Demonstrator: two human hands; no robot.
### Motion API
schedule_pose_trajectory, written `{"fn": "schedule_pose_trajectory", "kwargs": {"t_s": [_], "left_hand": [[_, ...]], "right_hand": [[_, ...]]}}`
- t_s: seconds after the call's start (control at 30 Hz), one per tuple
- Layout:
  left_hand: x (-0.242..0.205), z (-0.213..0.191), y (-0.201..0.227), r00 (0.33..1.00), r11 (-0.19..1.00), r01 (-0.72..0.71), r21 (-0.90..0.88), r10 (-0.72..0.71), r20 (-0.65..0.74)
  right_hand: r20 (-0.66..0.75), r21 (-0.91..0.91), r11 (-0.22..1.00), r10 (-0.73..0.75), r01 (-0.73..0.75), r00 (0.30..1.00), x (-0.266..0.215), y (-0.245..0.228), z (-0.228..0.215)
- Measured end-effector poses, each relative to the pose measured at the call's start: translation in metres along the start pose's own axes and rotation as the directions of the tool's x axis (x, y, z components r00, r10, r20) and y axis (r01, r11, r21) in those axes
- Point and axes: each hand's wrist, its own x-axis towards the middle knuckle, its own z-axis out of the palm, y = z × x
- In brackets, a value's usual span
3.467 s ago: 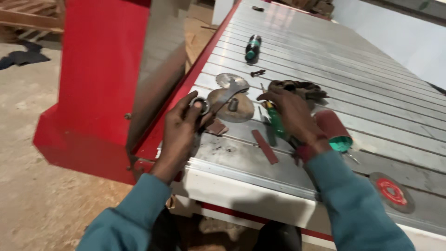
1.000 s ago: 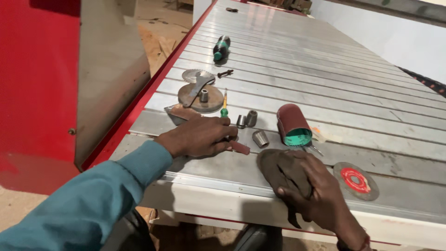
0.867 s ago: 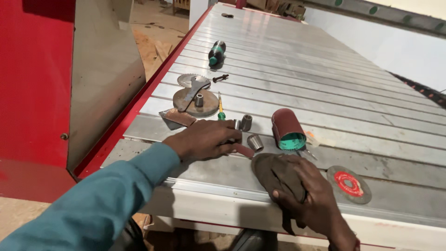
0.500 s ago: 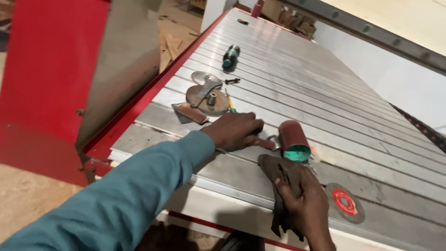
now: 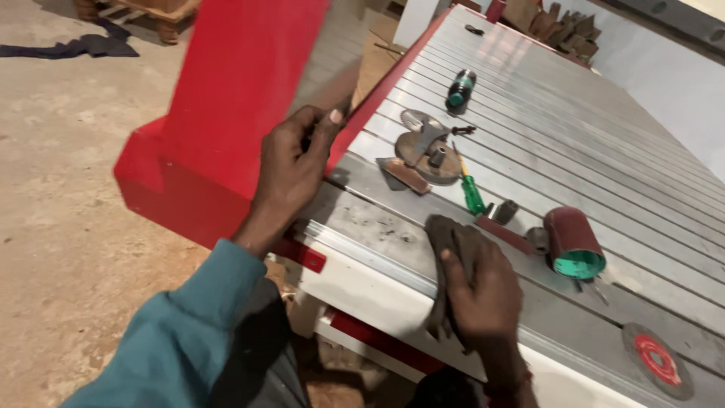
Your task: The person removes a metal collet or tool holder from a CNC machine spindle, takes it to a workbench, and cleans it thoroughly using a cloth and a screwdriver to remove debris from internal slots.
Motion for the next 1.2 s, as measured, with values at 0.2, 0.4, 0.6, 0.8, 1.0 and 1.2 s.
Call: {"fn": "schedule_pose_trajectory", "kwargs": {"t_s": [0.2, 0.4, 0.6, 0.8, 1.0, 1.2], "left_hand": [[-0.003, -0.042, 0.017, 0.996, 0.979, 0.044, -0.197, -0.057, -0.062], [0.006, -0.05, 0.031, 0.998, 0.976, 0.021, -0.216, -0.034, -0.059], [0.008, -0.058, 0.038, 0.999, 0.947, 0.005, -0.321, -0.021, -0.045], [0.006, -0.071, 0.045, 0.988, 0.916, 0.142, -0.376, -0.152, 0.003], [0.001, -0.045, 0.023, 0.963, 0.943, 0.265, -0.203, -0.268, 0.014], [-0.009, -0.025, 0.01, 0.914, 0.864, 0.406, -0.299, -0.382, 0.135]], "right_hand": [[0.039, -0.013, 0.999, -0.034, 0.034, 0.999, 0.025, -0.061, 0.05], [-0.063, 0.128, 0.978, -0.157, 0.164, 0.986, 0.046, -0.122, 0.109], [-0.049, 0.337, 0.916, -0.215, 0.219, 0.975, 0.066, -0.187, 0.132], [0.243, 0.869, 0.44, 0.023, -0.228, 0.97, 0.087, -0.145, 0.077], [-0.05, 0.491, 0.854, 0.227, -0.174, 0.972, 0.043, -0.03, -0.039], [-0.049, -0.063, 0.963, 0.26, -0.262, 0.964, -0.003, -0.002, -0.029]]}}
